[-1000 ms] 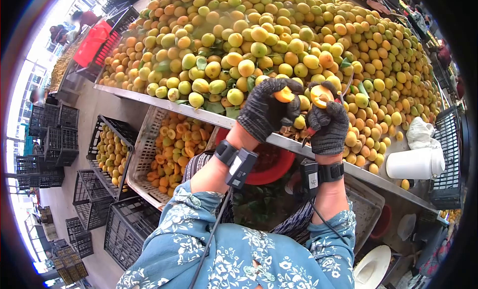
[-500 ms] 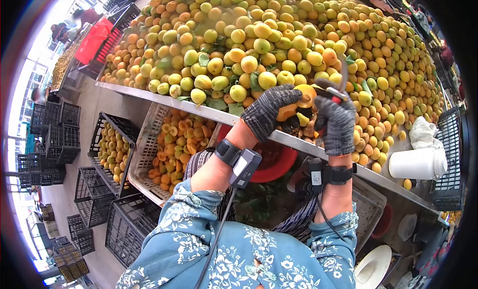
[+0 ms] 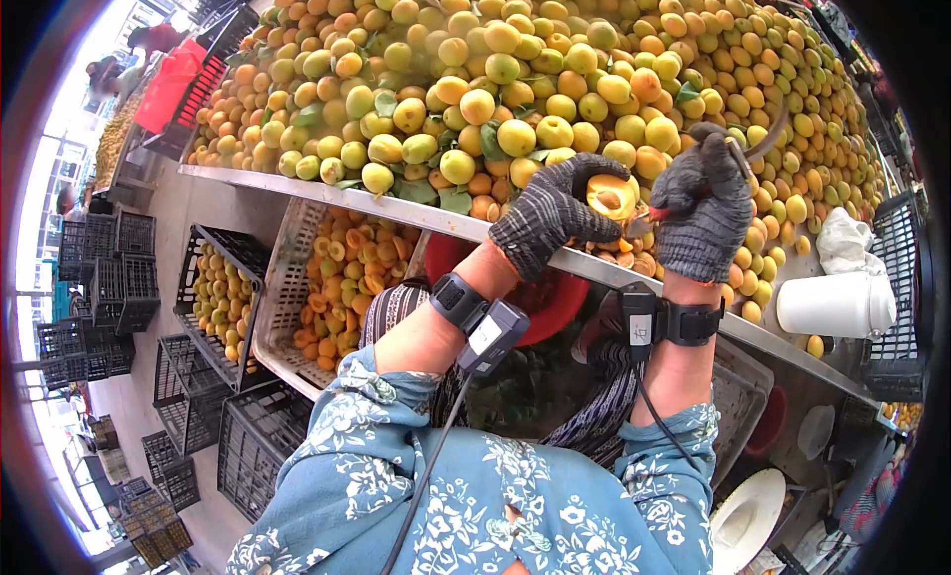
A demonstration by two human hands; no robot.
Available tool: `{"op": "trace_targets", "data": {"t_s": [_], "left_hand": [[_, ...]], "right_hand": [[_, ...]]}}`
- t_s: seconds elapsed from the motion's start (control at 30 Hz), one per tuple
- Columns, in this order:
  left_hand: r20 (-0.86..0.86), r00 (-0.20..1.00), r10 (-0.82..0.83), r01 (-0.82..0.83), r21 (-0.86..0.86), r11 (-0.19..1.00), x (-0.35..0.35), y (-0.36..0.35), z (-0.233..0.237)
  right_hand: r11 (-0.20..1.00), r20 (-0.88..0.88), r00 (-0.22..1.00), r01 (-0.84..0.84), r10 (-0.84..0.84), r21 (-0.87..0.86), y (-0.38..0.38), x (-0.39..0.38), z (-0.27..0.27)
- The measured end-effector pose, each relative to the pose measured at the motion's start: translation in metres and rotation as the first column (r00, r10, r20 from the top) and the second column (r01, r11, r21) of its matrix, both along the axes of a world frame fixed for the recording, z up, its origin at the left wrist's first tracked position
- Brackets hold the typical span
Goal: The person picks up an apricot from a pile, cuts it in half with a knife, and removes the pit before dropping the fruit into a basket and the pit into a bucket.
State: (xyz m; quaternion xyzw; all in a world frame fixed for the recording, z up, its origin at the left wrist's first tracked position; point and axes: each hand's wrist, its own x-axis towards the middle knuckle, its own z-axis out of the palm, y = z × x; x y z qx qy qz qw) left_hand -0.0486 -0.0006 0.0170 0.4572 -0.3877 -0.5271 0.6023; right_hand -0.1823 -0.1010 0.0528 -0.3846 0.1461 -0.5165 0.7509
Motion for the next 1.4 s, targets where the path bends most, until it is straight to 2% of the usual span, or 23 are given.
{"op": "trace_targets", "data": {"t_s": [0.07,0.1,0.2,0.23,0.27,0.33,0.5,0.6,0.73,0.83,0.9,1.03,1.1,1.13,1.23,1.33,1.4], "left_hand": [[0.264,0.962,0.068,-0.051,-0.072,0.996,-0.004,-0.002,0.001],[0.335,0.938,0.089,-0.058,-0.100,0.993,-0.006,-0.005,-0.002],[0.368,0.926,0.078,-0.018,-0.165,0.986,-0.009,-0.009,-0.011],[0.291,0.956,0.044,-0.007,-0.126,0.992,-0.010,-0.009,-0.015],[0.289,0.956,0.043,-0.006,-0.125,0.992,-0.011,-0.010,-0.015],[0.383,0.922,0.053,-0.011,-0.109,0.994,-0.012,-0.011,-0.015],[0.381,0.921,0.088,-0.042,-0.126,0.991,-0.018,-0.012,-0.019],[0.404,0.909,0.100,-0.065,-0.100,0.993,-0.018,-0.012,-0.019],[0.421,0.904,0.078,-0.043,-0.091,0.995,-0.016,-0.012,-0.022],[0.379,0.923,0.065,-0.042,-0.070,0.997,-0.016,-0.008,-0.019],[0.413,0.908,0.067,-0.040,-0.072,0.997,-0.014,-0.009,-0.021],[0.420,0.906,0.049,-0.021,-0.071,0.997,-0.012,-0.008,-0.021],[0.406,0.913,0.043,-0.023,-0.054,0.998,-0.011,-0.007,-0.017],[0.393,0.919,0.036,-0.023,-0.037,0.999,-0.011,-0.006,-0.016],[0.452,0.890,0.064,-0.018,-0.105,0.994,-0.010,-0.008,-0.021],[0.415,0.908,0.054,-0.016,-0.096,0.995,-0.011,-0.006,-0.018],[0.402,0.915,0.030,-0.009,-0.053,0.999,-0.010,-0.006,-0.018]], "right_hand": [[1.000,0.032,0.999,0.008,-0.009,0.004,-0.001,-0.001,0.004],[0.999,0.034,0.998,0.051,-0.051,-0.009,-0.001,0.000,0.005],[0.992,0.034,0.992,0.124,-0.122,-0.040,0.000,0.003,0.007],[0.987,0.020,0.988,0.153,-0.153,-0.047,0.001,0.004,0.007],[0.982,0.006,0.983,0.182,-0.182,-0.056,0.002,0.005,0.007],[0.981,-0.027,0.982,0.186,-0.188,-0.058,0.003,0.005,0.010],[0.949,-0.099,0.956,0.253,-0.275,-0.188,0.007,0.008,0.012],[0.942,-0.140,0.941,0.281,-0.308,-0.186,0.017,0.009,0.024],[0.958,-0.119,0.956,0.253,-0.269,-0.132,0.009,0.012,0.007],[0.967,-0.148,0.964,0.200,-0.223,-0.156,0.008,0.012,0.002],[0.971,-0.160,0.972,0.139,-0.172,-0.196,0.009,0.013,0.000],[0.967,-0.237,0.953,0.138,-0.189,-0.216,0.013,0.016,0.000],[0.975,-0.131,0.977,0.146,-0.169,-0.165,0.014,0.018,0.001],[0.976,-0.132,0.977,0.145,-0.168,-0.164,0.011,0.017,-0.002],[0.997,-0.082,0.994,0.071,-0.067,0.041,-0.003,0.012,-0.013],[0.990,-0.083,0.996,0.051,-0.040,0.135,-0.008,0.011,-0.018],[0.992,-0.138,0.988,0.085,-0.072,0.091,-0.003,0.014,-0.016]]}}
